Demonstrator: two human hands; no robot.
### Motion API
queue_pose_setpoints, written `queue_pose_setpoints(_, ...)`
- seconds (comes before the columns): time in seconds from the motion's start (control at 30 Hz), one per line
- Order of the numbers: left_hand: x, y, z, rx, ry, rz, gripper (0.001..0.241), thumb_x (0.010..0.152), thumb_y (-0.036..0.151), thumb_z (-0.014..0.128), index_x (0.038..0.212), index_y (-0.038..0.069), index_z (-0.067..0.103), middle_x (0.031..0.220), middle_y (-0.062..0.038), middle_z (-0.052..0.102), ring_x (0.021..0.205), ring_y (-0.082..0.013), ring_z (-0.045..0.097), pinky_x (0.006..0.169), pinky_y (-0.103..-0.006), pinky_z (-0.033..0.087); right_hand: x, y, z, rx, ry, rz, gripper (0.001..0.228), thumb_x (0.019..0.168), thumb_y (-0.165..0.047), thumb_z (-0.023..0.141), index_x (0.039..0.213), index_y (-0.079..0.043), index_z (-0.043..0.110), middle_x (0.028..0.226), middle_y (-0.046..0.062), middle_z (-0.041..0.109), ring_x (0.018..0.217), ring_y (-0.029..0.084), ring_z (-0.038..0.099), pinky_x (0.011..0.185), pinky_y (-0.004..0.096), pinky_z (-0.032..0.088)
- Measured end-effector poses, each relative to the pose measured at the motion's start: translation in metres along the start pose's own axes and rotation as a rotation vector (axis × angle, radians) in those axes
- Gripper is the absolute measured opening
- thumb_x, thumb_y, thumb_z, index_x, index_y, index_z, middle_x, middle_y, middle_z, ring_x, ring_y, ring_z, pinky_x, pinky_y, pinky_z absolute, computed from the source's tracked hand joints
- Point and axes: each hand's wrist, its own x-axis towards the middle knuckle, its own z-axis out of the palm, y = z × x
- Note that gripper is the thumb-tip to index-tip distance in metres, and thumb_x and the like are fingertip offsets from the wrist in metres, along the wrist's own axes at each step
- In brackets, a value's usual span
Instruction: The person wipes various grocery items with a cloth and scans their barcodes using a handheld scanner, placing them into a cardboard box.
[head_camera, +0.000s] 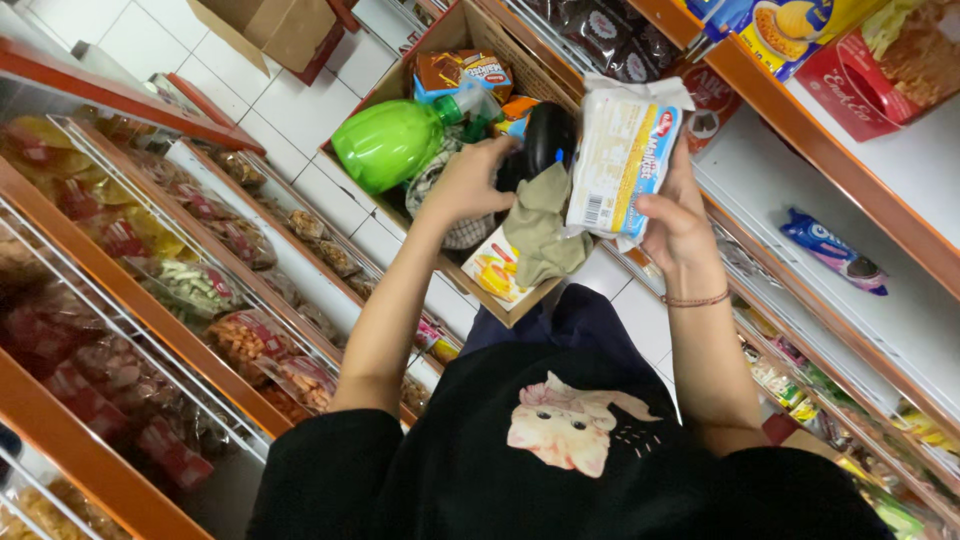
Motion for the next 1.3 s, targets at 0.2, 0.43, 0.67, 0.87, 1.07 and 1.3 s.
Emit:
queue_pose_setpoints(0.2,-0.006,0.013,-0.006,-0.816,0.24,0.034,0.059,0.074,0.006,0.072,0.13,0.0,0.057,0.113,-0.012,0.072,0.106,-0.0215,0.07,0.098,-0.0362,0.055,0.002,-0.008,0.002,-0.154,0.13,-0.137,0.074,0.091,-0.008,0.071,0.156,-0.001,0.038,0.145,0.016,0.06,0.132,0.022,0.061,0.117,0.034,0.05)
queue_pose_setpoints(0.43,-0.034,0.096,-0.025,-0.427,0.266,0.145,0.035,0.079,0.012,0.083,0.109,-0.001,0.07,0.095,-0.01,0.076,0.082,-0.0201,0.074,0.081,-0.0348,0.059,0.013,-0.026,-0.008,-0.293,0.193,-0.157,0.045,0.097,-0.001,0.061,0.141,0.004,0.055,0.135,0.015,0.068,0.122,0.019,0.066,0.108,0.03,0.053)
queue_pose_setpoints(0.67,-0.046,0.15,-0.009,-0.265,0.143,0.194,0.033,0.08,0.015,0.08,0.107,0.001,0.069,0.092,-0.017,0.07,0.085,-0.0351,0.072,0.076,-0.0392,0.057,0.017,-0.046,-0.019,-0.544,0.234,-0.212,0.042,0.094,0.004,0.064,0.137,0.005,0.061,0.13,0.016,0.07,0.116,0.016,0.066,0.102,0.027,0.052)
queue_pose_setpoints(0.87,-0.046,0.15,-0.002,-0.259,0.178,0.203,0.032,0.078,0.015,0.08,0.105,0.0,0.069,0.092,-0.017,0.07,0.084,-0.0356,0.072,0.075,-0.0393,0.058,0.018,-0.049,-0.028,-0.535,0.248,-0.259,0.043,0.094,0.004,0.064,0.137,0.005,0.062,0.131,0.017,0.07,0.118,0.016,0.066,0.105,0.028,0.053)
queue_pose_setpoints(1.07,-0.05,0.143,0.002,-0.232,0.256,0.096,0.037,0.077,0.015,0.08,0.109,0.001,0.068,0.096,-0.018,0.071,0.089,-0.037,0.073,0.079,-0.0414,0.058,0.012,-0.051,-0.03,-0.553,0.266,-0.28,0.042,0.096,0.005,0.066,0.138,0.005,0.061,0.131,0.014,0.07,0.115,0.014,0.063,0.105,0.027,0.05)
queue_pose_setpoints(1.3,-0.033,0.102,0.038,0.033,0.317,-0.168,0.06,0.079,0.018,0.076,0.131,-0.003,0.056,0.109,-0.027,0.064,0.097,-0.0459,0.066,0.087,-0.05,0.054,-0.008,-0.05,-0.011,-0.882,0.257,-0.455,0.051,0.094,0.002,0.077,0.141,0.003,0.057,0.132,0.01,0.067,0.126,0.015,0.062,0.115,0.028,0.048)
